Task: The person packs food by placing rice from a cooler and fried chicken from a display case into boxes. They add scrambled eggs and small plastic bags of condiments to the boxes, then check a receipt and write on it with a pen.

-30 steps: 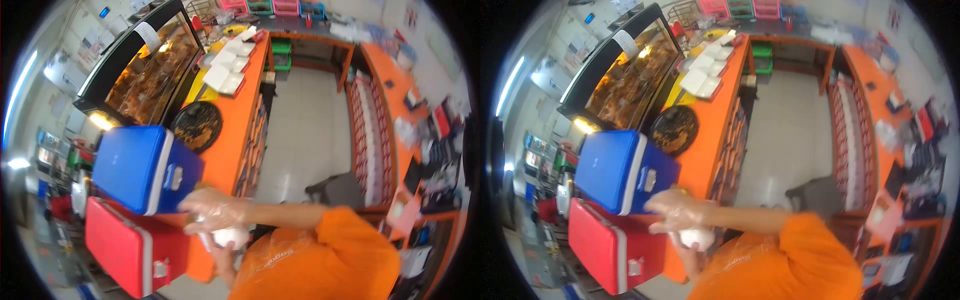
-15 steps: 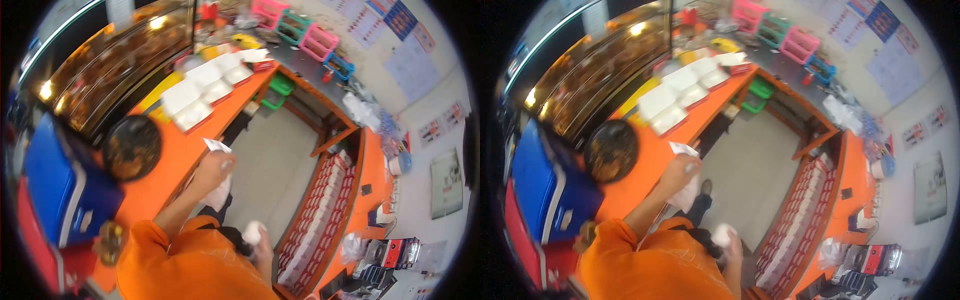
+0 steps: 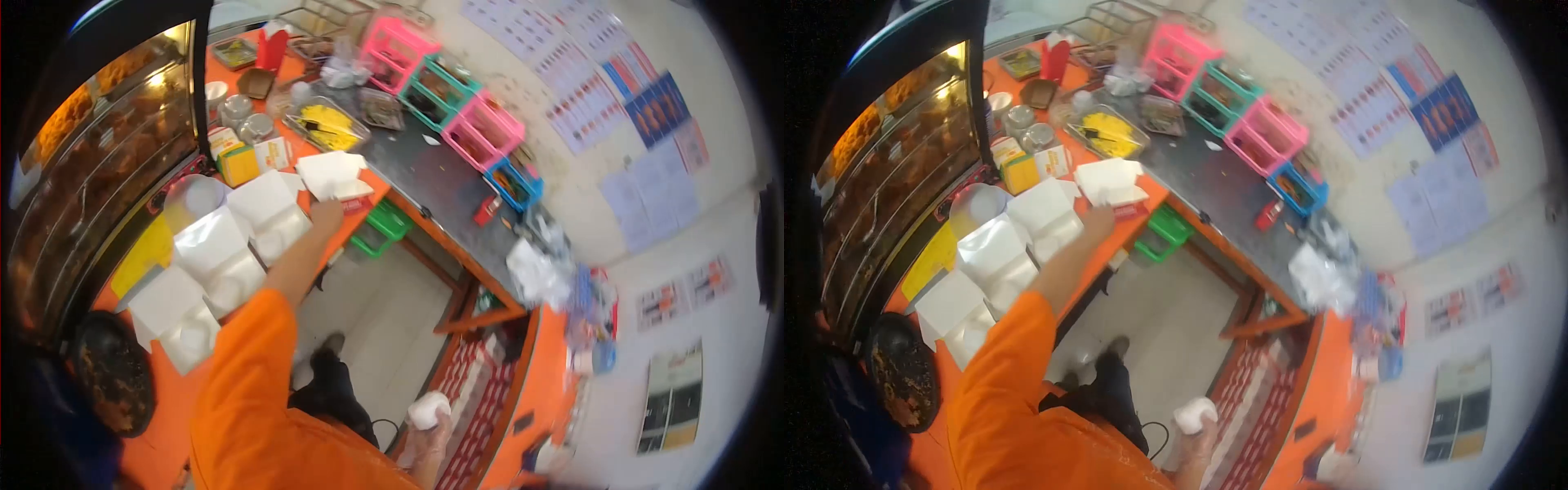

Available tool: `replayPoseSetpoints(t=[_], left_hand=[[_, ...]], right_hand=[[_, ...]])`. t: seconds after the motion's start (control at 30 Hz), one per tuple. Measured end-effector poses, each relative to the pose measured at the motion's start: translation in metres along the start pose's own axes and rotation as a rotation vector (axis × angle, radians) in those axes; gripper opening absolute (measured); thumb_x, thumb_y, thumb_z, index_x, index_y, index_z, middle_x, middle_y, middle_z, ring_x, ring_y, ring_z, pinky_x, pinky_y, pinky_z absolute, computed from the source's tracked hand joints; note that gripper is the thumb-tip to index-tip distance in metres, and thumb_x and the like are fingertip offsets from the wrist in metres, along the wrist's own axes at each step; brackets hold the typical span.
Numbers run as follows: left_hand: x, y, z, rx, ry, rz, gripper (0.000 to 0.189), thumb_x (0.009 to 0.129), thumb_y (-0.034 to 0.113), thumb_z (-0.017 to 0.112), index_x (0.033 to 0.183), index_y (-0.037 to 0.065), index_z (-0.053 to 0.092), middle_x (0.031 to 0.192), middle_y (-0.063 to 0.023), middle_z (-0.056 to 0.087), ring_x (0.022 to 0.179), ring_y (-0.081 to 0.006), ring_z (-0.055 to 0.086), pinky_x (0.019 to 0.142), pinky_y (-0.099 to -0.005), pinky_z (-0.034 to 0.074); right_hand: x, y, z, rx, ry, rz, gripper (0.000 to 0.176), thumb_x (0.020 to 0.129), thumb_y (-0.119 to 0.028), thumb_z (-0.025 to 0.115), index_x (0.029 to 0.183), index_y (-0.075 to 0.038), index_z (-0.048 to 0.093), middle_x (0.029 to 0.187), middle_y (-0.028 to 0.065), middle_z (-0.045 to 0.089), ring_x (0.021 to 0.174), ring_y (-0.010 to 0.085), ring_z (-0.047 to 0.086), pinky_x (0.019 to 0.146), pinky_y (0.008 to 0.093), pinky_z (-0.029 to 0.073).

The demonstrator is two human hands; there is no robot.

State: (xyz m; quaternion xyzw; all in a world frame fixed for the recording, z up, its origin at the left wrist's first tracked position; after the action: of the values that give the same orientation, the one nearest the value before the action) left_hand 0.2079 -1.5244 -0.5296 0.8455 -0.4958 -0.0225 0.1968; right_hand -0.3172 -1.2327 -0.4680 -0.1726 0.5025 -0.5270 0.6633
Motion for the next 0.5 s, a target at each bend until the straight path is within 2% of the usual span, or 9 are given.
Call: replayPoseSetpoints(t=[0.03, 0.13, 0.17, 0.2, 0.27, 0.3, 0.37, 0.4, 0.5], left_hand=[[0.001, -0.004, 0.021, -0.003, -0.024, -0.108, 0.023, 0.086, 0.017, 0.057, 0.098, 0.004, 0.072, 0.102, -0.0164, 0.071, 0.094, -0.0296, 0.07, 0.076, -0.0426, 0.056], [-0.011, 0.002, 0.042, -0.202, -0.228, -0.247, 0.042, 0.065, 0.031, 0.081, 0.094, 0.002, 0.074, 0.099, -0.0191, 0.072, 0.093, -0.0307, 0.071, 0.076, -0.0427, 0.057], [-0.018, 0.009, 0.018, -0.203, -0.322, -0.299, 0.039, 0.068, 0.032, 0.079, 0.094, 0.003, 0.074, 0.099, -0.0189, 0.072, 0.094, -0.0317, 0.071, 0.077, -0.0433, 0.057], [-0.011, 0.003, 0.04, -0.242, -0.223, -0.331, 0.045, 0.068, 0.035, 0.08, 0.096, 0.0, 0.073, 0.098, -0.0205, 0.071, 0.091, -0.0317, 0.071, 0.075, -0.0441, 0.057], [-0.011, -0.007, 0.057, -0.44, -0.081, -0.402, 0.068, 0.072, 0.037, 0.078, 0.115, -0.012, 0.058, 0.096, -0.0253, 0.069, 0.09, -0.0362, 0.069, 0.073, -0.0474, 0.055], [-0.019, 0.0, 0.05, -0.434, -0.311, -0.425, 0.069, 0.076, 0.034, 0.075, 0.122, -0.011, 0.052, 0.095, -0.0247, 0.069, 0.091, -0.0383, 0.068, 0.073, -0.0491, 0.055], [-0.042, 0.004, 0.044, -0.461, -0.17, -0.394, 0.054, 0.08, 0.02, 0.065, 0.128, -0.001, 0.051, 0.097, -0.0255, 0.066, 0.089, -0.0396, 0.067, 0.071, -0.0507, 0.054], [-0.063, 0.013, 0.033, -0.564, -0.448, -0.367, 0.049, 0.082, 0.015, 0.061, 0.129, 0.007, 0.052, 0.101, -0.0256, 0.065, 0.092, -0.0416, 0.065, 0.077, -0.0517, 0.053], [-0.138, 0.014, -0.053, -0.86, -0.069, -0.228, 0.054, 0.086, 0.021, 0.064, 0.139, 0.018, 0.051, 0.119, -0.026, 0.06, 0.108, -0.0396, 0.06, 0.094, -0.0485, 0.047]], right_hand=[[0.045, -0.005, 0.028, -0.093, -0.062, -0.025, 0.05, 0.083, -0.023, 0.064, 0.128, -0.006, 0.052, 0.113, 0.0132, 0.061, 0.103, 0.0314, 0.061, 0.086, 0.0504, 0.052], [0.12, -0.034, 0.199, -0.528, -0.313, -0.1, 0.064, 0.08, -0.015, 0.067, 0.138, -0.004, 0.042, 0.118, 0.0158, 0.06, 0.109, 0.0316, 0.059, 0.095, 0.0486, 0.049], [0.174, -0.029, 0.237, -0.845, -0.302, -0.154, 0.07, 0.081, -0.017, 0.068, 0.141, -0.001, 0.037, 0.126, 0.0171, 0.057, 0.113, 0.0323, 0.057, 0.101, 0.0434, 0.045], [0.215, -0.028, 0.3, -1.058, -0.464, -0.372, 0.07, 0.081, -0.019, 0.07, 0.14, 0.0, 0.037, 0.132, 0.019, 0.054, 0.117, 0.0322, 0.055, 0.104, 0.0409, 0.042], [0.253, -0.007, 0.43, -1.236, -0.811, -0.871, 0.058, 0.084, -0.017, 0.067, 0.135, -0.002, 0.044, 0.116, 0.0172, 0.06, 0.106, 0.0253, 0.06, 0.093, 0.0362, 0.049], [0.296, 0.027, 0.463, -1.378, -0.898, -0.715, 0.059, 0.085, -0.02, 0.067, 0.136, -0.001, 0.044, 0.116, 0.0187, 0.06, 0.108, 0.0264, 0.059, 0.094, 0.0379, 0.048], [0.34, 0.101, 0.542, -1.537, -1.157, -0.404, 0.061, 0.087, -0.027, 0.067, 0.137, 0.001, 0.045, 0.116, 0.0212, 0.06, 0.109, 0.028, 0.058, 0.096, 0.0396, 0.046], [0.344, 0.132, 0.554, -1.589, -1.28, -0.218, 0.061, 0.088, -0.03, 0.066, 0.137, 0.001, 0.046, 0.116, 0.0221, 0.06, 0.11, 0.0286, 0.058, 0.097, 0.0396, 0.045], [0.391, 0.219, 0.555, -2.03, -1.412, -0.289, 0.059, 0.091, -0.034, 0.061, 0.137, 0.001, 0.048, 0.114, 0.0263, 0.063, 0.107, 0.0353, 0.061, 0.095, 0.0434, 0.047]])
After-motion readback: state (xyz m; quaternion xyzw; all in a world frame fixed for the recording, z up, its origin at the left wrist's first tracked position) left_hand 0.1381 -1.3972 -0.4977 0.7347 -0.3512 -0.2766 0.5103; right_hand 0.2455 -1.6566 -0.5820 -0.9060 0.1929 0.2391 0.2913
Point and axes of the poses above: each hand's wrist, its own x-axis towards the middle knuckle, its own z-axis out of the palm, y = z × x, the point moved 8 cm from there along x, towards the middle knuckle
